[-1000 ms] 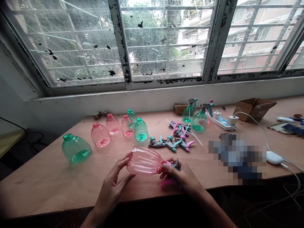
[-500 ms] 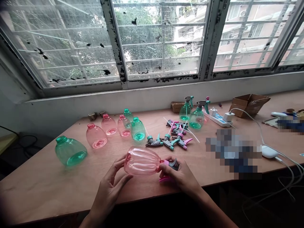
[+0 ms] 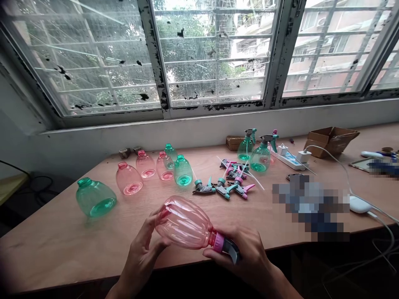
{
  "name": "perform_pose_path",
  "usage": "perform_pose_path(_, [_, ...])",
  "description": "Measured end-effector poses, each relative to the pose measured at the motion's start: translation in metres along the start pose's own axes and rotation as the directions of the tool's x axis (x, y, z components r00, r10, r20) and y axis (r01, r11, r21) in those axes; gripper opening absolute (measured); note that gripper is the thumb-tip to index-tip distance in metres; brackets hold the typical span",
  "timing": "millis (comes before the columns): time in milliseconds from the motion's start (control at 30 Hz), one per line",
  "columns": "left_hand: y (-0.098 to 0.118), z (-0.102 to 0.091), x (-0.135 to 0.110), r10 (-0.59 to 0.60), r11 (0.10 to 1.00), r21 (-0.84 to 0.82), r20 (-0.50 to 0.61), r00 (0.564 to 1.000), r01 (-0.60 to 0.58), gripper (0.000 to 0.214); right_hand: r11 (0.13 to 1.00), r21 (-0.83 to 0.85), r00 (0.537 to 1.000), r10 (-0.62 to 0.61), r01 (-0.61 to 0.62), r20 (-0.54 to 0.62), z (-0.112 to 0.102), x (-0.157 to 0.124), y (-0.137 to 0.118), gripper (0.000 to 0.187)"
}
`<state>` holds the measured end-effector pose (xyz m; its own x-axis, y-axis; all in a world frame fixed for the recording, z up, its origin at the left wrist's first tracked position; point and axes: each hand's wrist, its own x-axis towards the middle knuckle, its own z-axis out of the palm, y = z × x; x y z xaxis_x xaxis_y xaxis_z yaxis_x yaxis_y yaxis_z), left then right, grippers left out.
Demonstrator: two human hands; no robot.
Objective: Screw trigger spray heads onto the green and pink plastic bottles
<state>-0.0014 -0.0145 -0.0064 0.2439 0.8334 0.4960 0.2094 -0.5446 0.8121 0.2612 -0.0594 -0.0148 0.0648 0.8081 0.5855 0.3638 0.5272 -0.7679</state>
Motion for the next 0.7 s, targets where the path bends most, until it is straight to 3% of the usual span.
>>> perform_pose_path(67, [-0.002,0.000,-0.003,0.149,0.989,0.008,-0.026,0.988,-0.149,0.044,0.933,0.242,0.964,0.264,-0.264,0.035,0.004,0.002,-0.004,0.033])
perform_pose_path(133, [0.002,-0.002,-0.006,0.320,0.947,0.037,-0.037,0.947,-0.318,0.048,0.689,0.451,0.821,0.515,-0.568,0.247,0.011,0.008,-0.009,0.043])
perform_pose_path(200, [0.010,-0.004,-0.008,0.368,0.928,0.070,-0.003,0.930,-0.367,0.048,0.496,0.484,0.689,0.586,-0.721,0.426,0.015,0.013,-0.010,0.053])
perform_pose_path(233, [0.015,-0.005,-0.008,0.336,0.940,0.063,0.015,0.942,-0.337,0.048,0.495,0.475,0.683,0.590,-0.727,0.431,0.015,0.013,-0.010,0.054])
perform_pose_path(267, [0.021,-0.006,-0.008,0.283,0.959,0.021,0.031,0.959,-0.284,0.049,0.561,0.458,0.722,0.582,-0.689,0.374,0.013,0.011,-0.008,0.052])
perform_pose_path(333, [0.032,-0.006,-0.007,0.140,0.980,-0.148,0.062,0.988,-0.129,0.070,0.816,0.338,0.883,0.442,-0.469,0.158,0.006,-0.001,-0.003,0.042])
perform_pose_path(367, [0.037,-0.006,-0.006,0.053,0.970,-0.240,0.084,0.995,-0.031,0.083,0.935,0.203,0.957,0.282,-0.290,0.066,0.001,-0.009,0.000,0.034])
perform_pose_path(400, [0.041,-0.005,-0.005,-0.037,0.950,-0.306,0.103,0.994,0.067,0.091,0.995,0.052,0.995,0.084,-0.087,0.049,-0.003,-0.018,0.002,0.025])
perform_pose_path(433, [0.043,-0.004,-0.005,-0.124,0.928,-0.339,0.114,0.986,0.156,0.090,0.994,-0.053,0.990,-0.093,0.099,0.107,-0.006,-0.025,0.004,0.025])
perform_pose_path(500, [0.046,-0.002,-0.005,-0.249,0.902,-0.338,0.103,0.963,0.269,0.073,0.949,-0.134,0.933,-0.245,0.286,0.262,-0.006,-0.033,0.003,0.034])
perform_pose_path(567, [0.046,-0.001,-0.007,-0.297,0.907,-0.299,0.049,0.954,0.298,0.053,0.963,-0.102,0.934,-0.212,0.250,0.289,0.001,-0.031,-0.002,0.021])
perform_pose_path(633, [0.046,0.001,-0.011,-0.264,0.933,-0.263,-0.031,0.964,0.247,0.044,0.998,-0.032,0.979,-0.055,0.062,0.197,0.013,-0.021,-0.010,0.028])
perform_pose_path(700, [0.046,0.003,-0.014,-0.185,0.963,-0.220,-0.110,0.977,0.157,0.038,0.984,0.086,0.978,0.144,-0.158,0.154,0.024,-0.010,-0.019,0.040])
